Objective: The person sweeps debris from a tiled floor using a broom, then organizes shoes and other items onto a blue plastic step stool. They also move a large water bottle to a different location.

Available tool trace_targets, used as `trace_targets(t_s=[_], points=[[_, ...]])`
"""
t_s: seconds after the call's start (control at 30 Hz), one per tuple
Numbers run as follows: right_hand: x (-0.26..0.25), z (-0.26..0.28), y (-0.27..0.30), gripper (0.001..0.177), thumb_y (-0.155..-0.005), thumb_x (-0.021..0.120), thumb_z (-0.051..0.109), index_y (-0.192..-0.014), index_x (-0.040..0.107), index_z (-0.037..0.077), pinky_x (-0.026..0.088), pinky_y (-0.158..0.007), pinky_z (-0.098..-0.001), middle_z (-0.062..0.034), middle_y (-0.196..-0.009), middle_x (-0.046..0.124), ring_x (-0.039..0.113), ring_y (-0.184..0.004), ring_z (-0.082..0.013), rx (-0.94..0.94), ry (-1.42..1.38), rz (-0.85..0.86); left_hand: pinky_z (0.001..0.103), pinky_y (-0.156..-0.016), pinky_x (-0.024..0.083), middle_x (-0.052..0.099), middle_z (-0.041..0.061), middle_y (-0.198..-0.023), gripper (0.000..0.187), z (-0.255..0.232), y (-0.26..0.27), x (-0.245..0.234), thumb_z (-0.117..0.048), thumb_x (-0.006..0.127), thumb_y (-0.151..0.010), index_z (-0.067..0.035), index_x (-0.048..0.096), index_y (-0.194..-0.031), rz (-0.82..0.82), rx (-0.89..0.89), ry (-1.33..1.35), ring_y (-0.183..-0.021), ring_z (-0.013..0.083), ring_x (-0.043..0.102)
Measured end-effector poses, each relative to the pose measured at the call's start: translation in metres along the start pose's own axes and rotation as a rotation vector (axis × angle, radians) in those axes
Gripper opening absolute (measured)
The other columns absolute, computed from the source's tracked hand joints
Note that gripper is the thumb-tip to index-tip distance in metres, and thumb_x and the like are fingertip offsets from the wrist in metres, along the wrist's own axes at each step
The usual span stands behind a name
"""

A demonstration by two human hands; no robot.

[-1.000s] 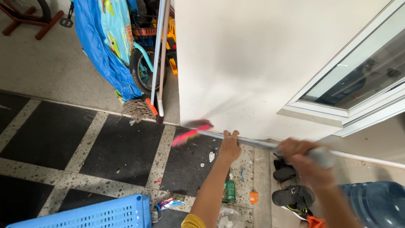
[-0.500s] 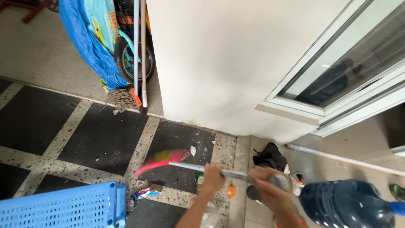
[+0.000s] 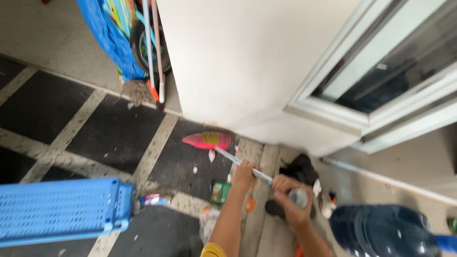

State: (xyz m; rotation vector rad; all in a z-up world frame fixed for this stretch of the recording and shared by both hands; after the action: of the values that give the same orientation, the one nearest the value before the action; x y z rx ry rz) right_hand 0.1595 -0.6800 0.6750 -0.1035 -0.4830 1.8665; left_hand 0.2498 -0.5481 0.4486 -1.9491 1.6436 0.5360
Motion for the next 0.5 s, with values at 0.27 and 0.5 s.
trace_targets(t_s=[0.27,0.5], points=[[-0.118,0.087,0.006,0.007,-0.072,0.060,0.002,-0.078,0.061,-0.001,0.044,-0.094,-0.0482,-0.0180,-0.074,0.059,0.057,-0.081,-0.0325,0.084,-0.278,-0.056,0.052,-0.085,0.048,0.067,0.017,-0.076,0.024,-0.138,0.046,-0.019,-0.022,0.070,-0.091,-0.009,0.067,-0.070,-0.100,0.076,0.091,-0.087,0.0415,0.062],[-0.137,0.103,0.019,0.010,-0.079,0.062,-0.001,-0.077,0.057,0.008,0.049,-0.091,-0.0449,-0.0057,-0.071,0.050,0.051,-0.073,-0.0201,-0.175,0.043,-0.063,0.052,-0.089,0.045,0.066,0.017,-0.092,0.027,-0.182,-0.017,0.026,-0.025,0.070,-0.094,-0.004,0.064,-0.078,-0.147,0.183,0.143,-0.101,0.0420,0.056]])
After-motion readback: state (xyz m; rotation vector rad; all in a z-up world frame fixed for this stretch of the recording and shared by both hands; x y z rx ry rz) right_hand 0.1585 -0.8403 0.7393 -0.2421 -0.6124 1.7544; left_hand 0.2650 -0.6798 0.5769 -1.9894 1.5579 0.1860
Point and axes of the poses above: each hand's wrist, its own y-axis away from the middle knuckle, its own x-axis out of the palm, z = x × y, the point moved 9 cm from there along -y, towards the middle knuckle
